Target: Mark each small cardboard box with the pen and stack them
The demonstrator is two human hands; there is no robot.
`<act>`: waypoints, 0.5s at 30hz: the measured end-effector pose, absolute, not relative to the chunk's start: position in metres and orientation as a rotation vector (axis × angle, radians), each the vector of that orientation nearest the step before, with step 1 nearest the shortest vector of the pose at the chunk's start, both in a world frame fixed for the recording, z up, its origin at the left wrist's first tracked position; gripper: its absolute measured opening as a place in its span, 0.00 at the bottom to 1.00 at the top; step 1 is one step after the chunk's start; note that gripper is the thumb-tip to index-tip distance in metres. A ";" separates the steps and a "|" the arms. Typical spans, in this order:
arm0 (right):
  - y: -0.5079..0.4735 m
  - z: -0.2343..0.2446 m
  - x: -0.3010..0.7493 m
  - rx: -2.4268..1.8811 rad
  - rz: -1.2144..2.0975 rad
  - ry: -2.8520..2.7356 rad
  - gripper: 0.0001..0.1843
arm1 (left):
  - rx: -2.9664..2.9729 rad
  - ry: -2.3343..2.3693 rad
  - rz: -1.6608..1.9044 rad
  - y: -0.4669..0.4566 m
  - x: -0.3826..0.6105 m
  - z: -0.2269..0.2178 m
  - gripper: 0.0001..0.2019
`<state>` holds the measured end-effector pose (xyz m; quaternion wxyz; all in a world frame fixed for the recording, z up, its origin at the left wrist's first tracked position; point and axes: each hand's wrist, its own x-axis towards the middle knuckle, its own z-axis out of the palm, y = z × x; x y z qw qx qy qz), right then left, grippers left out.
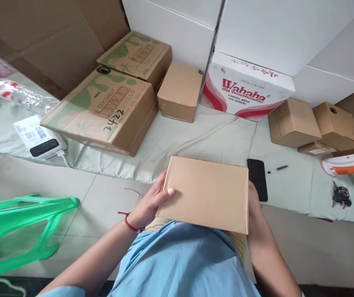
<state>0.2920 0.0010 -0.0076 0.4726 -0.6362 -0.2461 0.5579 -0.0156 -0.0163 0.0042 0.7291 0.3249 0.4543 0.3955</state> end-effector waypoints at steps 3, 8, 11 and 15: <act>-0.011 -0.006 0.289 -1.565 1.409 -0.535 0.28 | 0.730 1.039 0.871 -0.005 -0.016 0.011 0.45; -0.029 0.003 0.296 -1.450 1.361 -0.501 0.38 | 0.927 1.160 0.881 0.007 0.001 0.021 0.48; -0.036 0.004 0.304 -1.503 1.334 -0.532 0.37 | 1.059 1.156 0.883 0.004 0.007 0.024 0.44; -0.039 0.000 0.315 -1.610 1.259 -0.492 0.37 | 0.999 0.988 0.936 -0.004 0.009 0.029 0.31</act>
